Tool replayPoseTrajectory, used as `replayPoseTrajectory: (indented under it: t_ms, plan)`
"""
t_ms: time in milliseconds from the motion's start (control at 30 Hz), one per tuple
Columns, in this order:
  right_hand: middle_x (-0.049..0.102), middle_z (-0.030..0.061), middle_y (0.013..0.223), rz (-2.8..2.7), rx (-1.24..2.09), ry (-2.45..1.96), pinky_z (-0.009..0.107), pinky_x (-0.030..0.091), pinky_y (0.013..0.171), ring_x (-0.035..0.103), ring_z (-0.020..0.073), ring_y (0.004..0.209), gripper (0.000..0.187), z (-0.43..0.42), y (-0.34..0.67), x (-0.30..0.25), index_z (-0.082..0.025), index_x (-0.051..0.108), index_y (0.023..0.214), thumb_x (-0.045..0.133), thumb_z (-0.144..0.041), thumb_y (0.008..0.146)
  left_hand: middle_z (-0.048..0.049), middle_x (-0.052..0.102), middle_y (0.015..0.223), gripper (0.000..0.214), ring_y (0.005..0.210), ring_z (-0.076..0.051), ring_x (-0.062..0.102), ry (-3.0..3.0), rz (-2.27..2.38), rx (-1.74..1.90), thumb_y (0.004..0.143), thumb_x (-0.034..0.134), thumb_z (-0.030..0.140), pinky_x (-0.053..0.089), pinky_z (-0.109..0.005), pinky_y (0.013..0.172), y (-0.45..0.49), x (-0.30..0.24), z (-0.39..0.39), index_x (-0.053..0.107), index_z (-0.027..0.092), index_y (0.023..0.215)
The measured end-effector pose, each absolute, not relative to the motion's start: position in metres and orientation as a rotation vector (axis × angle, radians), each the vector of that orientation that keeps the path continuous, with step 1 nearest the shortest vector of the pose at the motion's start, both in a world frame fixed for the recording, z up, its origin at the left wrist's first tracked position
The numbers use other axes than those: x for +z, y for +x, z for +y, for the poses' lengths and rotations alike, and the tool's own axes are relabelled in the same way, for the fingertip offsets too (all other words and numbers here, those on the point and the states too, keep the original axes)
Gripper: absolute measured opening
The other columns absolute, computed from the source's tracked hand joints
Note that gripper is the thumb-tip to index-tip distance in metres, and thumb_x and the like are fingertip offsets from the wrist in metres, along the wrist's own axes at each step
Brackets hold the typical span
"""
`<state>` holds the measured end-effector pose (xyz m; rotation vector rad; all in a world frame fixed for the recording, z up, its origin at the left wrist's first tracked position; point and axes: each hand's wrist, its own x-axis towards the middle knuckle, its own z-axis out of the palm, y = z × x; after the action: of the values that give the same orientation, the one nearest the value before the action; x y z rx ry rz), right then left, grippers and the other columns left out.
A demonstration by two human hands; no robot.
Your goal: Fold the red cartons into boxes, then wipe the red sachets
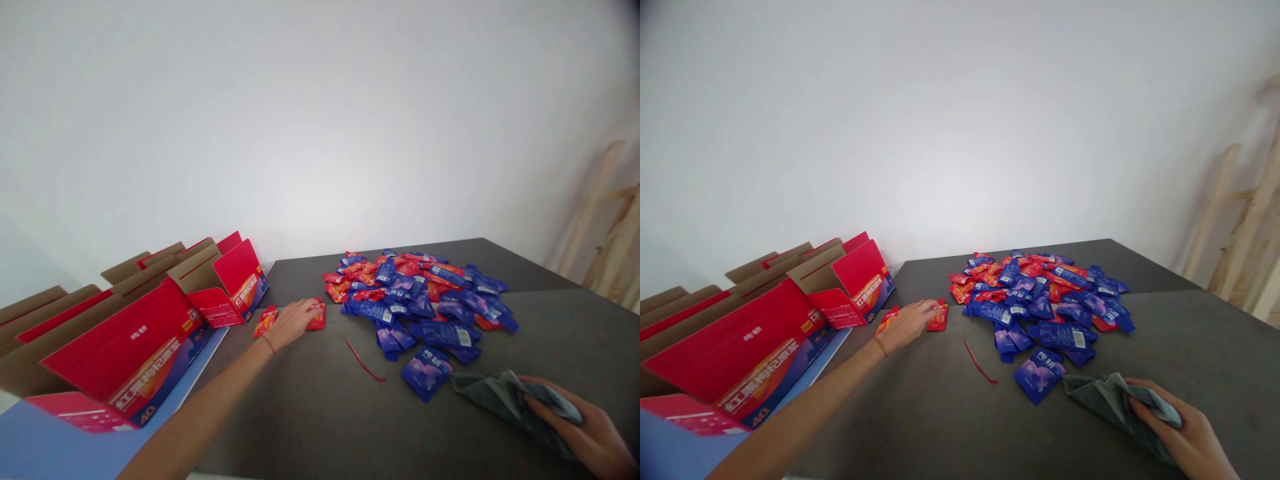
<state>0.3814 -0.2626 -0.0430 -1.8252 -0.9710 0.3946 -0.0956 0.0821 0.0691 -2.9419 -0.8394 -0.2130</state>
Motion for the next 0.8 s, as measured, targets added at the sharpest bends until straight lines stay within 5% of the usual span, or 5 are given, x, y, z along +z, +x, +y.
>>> replayPoseTrajectory:
  t_ms: [167,333,433,600,800]
  plan:
    - [0.081,0.0014,0.098,-0.964,0.481,-1.784,0.051,0.057,0.094,0.074,0.0430,0.103,0.027,-0.262,0.382,-0.045,-0.049,0.084,0.090,0.080,-0.058,0.064,-0.0109,0.067,0.130,0.032,0.118,-0.023,0.064,-2.889,-1.004,-0.292,0.107,0.045,0.026,0.051,-0.035,0.103,0.016,0.071,0.078,0.070,0.023,0.127]
    - [0.080,-0.0006,0.099,-1.015,0.488,-1.765,0.048,0.058,0.092,0.074,0.0415,0.104,0.024,-0.262,0.388,-0.054,-0.051,0.083,0.092,0.077,-0.060,0.070,-0.0120,0.073,0.117,0.035,0.112,-0.027,0.069,-2.853,-1.163,-0.349,0.104,0.055,0.045,0.054,-0.037,0.096,0.092,0.060,0.098,0.075,0.019,0.117]
    - [0.080,-0.0004,0.103,-1.042,0.482,-1.769,0.046,0.061,0.091,0.074,0.0403,0.105,0.028,-0.264,0.390,-0.057,-0.047,0.083,0.096,0.077,-0.059,0.071,-0.0150,0.075,0.115,0.029,0.109,-0.029,0.070,-2.849,-1.228,-0.333,0.098,0.066,0.038,0.055,-0.038,0.094,0.115,0.055,0.105,0.078,0.016,0.111]
    - [0.081,0.0038,0.106,-1.059,0.483,-1.765,0.039,0.063,0.089,0.075,0.0380,0.103,0.039,-0.264,0.391,-0.056,-0.035,0.086,0.101,0.081,-0.055,0.068,-0.0164,0.077,0.110,0.025,0.106,-0.029,0.072,-2.836,-1.298,-0.346,0.098,0.059,0.025,0.055,-0.039,0.092,0.121,0.056,0.102,0.081,0.015,0.102]
    - [0.081,-0.0037,0.103,-0.989,0.438,-1.773,0.047,0.061,0.089,0.074,0.0420,0.104,0.028,-0.262,0.389,-0.057,-0.052,0.083,0.092,0.078,-0.061,0.067,-0.0106,0.079,0.102,0.024,0.101,-0.027,0.073,-2.790,-1.424,-0.419,0.093,0.059,0.024,0.056,-0.035,0.086,0.099,0.081,0.082,0.083,0.020,0.098]
